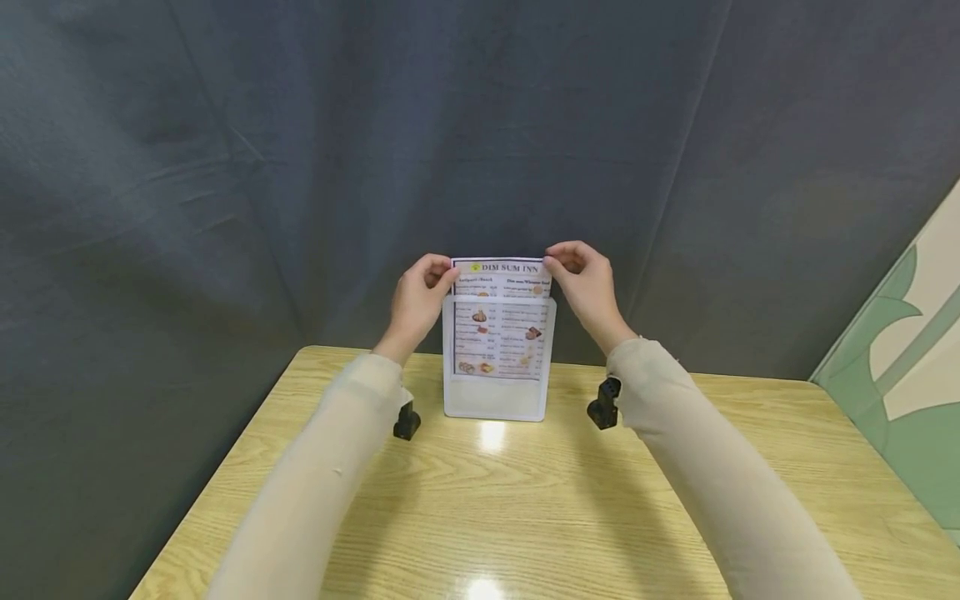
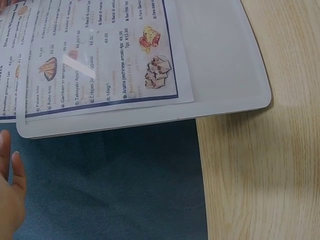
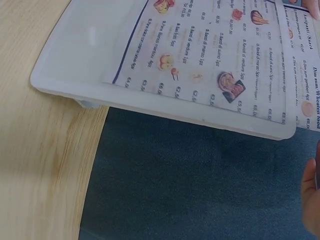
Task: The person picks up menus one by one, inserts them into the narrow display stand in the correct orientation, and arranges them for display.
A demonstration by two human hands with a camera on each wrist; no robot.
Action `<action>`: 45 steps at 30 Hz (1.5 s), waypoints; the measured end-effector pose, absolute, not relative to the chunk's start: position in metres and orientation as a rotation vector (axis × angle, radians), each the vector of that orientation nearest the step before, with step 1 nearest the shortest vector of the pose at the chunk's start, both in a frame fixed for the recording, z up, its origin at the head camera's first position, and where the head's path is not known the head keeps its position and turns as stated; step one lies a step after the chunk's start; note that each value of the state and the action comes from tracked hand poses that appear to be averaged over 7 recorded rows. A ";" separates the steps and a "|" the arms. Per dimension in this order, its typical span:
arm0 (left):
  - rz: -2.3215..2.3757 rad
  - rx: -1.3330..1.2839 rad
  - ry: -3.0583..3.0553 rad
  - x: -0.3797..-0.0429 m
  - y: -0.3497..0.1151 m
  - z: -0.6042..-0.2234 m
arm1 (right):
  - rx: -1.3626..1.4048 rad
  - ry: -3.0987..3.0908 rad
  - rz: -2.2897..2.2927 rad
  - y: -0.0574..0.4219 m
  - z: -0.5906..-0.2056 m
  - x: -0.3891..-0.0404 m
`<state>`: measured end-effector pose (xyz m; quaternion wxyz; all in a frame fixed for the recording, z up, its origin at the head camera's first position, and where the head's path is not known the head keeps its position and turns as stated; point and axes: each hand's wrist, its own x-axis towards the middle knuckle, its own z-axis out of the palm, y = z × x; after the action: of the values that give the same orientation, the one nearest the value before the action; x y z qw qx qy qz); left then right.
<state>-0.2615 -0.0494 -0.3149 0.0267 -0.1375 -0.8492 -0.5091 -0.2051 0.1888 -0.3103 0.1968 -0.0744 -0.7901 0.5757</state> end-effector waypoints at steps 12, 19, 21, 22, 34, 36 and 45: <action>-1.602 -0.446 -2.599 -0.261 -0.050 -0.322 | -0.211 -2.286 1.576 0.189 -0.322 -0.201; -1.604 -0.465 -2.591 -0.261 -0.053 -0.324 | -0.189 -2.329 1.553 0.189 -0.327 -0.199; -1.597 -0.474 -2.593 -0.260 -0.053 -0.324 | -0.185 -2.346 1.555 0.189 -0.328 -0.197; -1.595 -0.479 -2.597 -0.260 -0.054 -0.325 | -0.188 -2.354 1.554 0.189 -0.329 -0.196; -1.605 -0.510 -2.631 -0.257 -0.057 -0.334 | -0.213 -2.391 1.550 0.189 -0.338 -0.193; -1.609 -0.510 -2.628 -0.258 -0.057 -0.334 | -0.213 -2.394 1.550 0.189 -0.338 -0.193; -1.550 -0.467 -2.667 -0.258 -0.057 -0.335 | -0.201 -2.399 1.541 0.189 -0.340 -0.191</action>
<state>-0.2582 -0.0569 -0.3351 0.0110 -0.1498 -0.8548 -0.4967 -0.1913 0.1891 -0.3397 0.1414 -0.0696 -0.8309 0.5337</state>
